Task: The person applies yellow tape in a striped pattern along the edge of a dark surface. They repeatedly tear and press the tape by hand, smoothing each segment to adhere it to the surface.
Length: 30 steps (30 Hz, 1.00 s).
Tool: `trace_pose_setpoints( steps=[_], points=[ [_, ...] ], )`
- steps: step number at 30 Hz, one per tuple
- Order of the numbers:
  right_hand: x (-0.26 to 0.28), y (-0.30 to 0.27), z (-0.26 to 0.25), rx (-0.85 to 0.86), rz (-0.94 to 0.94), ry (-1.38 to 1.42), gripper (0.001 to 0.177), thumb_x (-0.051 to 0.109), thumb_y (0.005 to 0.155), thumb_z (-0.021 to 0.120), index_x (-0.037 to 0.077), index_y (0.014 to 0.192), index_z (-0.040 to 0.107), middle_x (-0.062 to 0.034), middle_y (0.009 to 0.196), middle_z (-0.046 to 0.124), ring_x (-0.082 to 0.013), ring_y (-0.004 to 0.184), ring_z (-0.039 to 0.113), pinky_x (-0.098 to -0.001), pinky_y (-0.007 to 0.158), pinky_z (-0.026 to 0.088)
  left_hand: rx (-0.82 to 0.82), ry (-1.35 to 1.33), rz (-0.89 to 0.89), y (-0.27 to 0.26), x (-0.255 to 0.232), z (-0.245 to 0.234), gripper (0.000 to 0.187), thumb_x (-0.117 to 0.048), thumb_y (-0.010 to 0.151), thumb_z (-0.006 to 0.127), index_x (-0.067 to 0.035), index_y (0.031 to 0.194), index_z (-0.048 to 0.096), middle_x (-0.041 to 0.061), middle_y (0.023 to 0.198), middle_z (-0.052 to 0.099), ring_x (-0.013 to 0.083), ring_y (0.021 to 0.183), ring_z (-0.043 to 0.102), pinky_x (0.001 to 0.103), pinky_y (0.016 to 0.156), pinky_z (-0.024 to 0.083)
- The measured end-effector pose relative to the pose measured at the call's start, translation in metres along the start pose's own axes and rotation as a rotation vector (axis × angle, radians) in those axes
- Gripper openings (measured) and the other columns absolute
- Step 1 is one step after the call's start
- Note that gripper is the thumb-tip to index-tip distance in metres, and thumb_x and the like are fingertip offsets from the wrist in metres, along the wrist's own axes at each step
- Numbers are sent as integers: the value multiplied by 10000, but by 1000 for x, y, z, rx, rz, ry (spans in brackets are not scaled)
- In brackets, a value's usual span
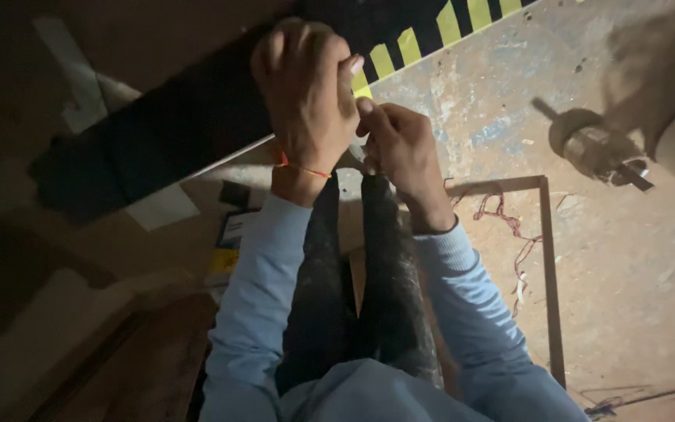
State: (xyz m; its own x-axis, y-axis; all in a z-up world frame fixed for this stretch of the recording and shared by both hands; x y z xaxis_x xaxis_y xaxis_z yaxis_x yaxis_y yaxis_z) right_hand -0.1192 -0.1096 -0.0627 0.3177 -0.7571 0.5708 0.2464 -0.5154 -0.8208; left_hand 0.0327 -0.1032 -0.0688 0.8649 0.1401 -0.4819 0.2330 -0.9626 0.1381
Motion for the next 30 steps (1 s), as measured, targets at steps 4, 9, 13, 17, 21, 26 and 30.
trace_pose_setpoints(
  steps=[4,9,13,17,21,26,30],
  points=[
    [-4,1,0,78,-49,159,355,300,1084,560,6,905,653,32,610,473,-69,513,459,-261,474,402,81,-30,47,12,10,-6,382,-287,1044,712,-186,1348,504,115,1409,487,327,1352,470,597,1156,318],
    [-10,3,-1,101,-126,153,324,281,1082,536,18,950,673,36,594,466,-72,498,427,-246,474,372,292,-102,-34,24,36,-3,639,-536,1052,743,-222,1532,463,102,1491,507,332,1387,499,607,1129,353],
    [-19,5,1,114,-102,234,311,267,1092,546,3,971,657,31,613,460,-73,512,405,-249,478,345,307,-73,-69,23,42,10,655,-573,1003,673,-218,1523,493,67,1459,551,278,1352,542,616,1138,347],
    [-20,3,3,118,-107,297,283,251,1091,542,9,990,648,25,634,488,-77,517,424,-251,485,369,227,83,-59,21,36,15,486,-542,1054,606,-271,1453,547,26,1426,585,257,1316,543,608,1052,342],
    [-23,0,0,67,-96,249,262,226,1080,556,2,997,664,7,641,533,-82,538,488,-243,511,404,260,-55,20,26,35,-1,654,-653,1062,658,-274,1565,481,59,1559,476,282,1423,499,568,1153,363],
    [-25,1,-9,106,-139,254,279,232,1091,522,-13,1064,650,-17,689,592,-90,556,504,-250,512,405,384,-13,195,10,24,-37,929,-542,871,788,-217,1632,367,243,1669,167,462,1519,284,671,1226,229],
    [-30,-11,-12,84,-138,171,259,211,1079,541,-16,1129,656,-35,768,649,-92,661,597,-243,600,483,321,345,194,-21,13,-37,770,-230,1025,719,-250,1693,336,239,1691,195,433,1576,241,642,1280,190]
  ],
)
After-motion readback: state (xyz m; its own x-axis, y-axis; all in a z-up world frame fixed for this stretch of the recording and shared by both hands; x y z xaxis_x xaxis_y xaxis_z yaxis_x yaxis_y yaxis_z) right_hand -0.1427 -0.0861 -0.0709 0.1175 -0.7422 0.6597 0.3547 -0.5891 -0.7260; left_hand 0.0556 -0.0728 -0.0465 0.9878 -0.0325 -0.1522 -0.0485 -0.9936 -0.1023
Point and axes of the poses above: each hand's wrist, its own y-axis towards the middle knuckle, its own z-axis out of the palm, x = y × z, the point moved 3 cm from there along y, towards the middle knuckle
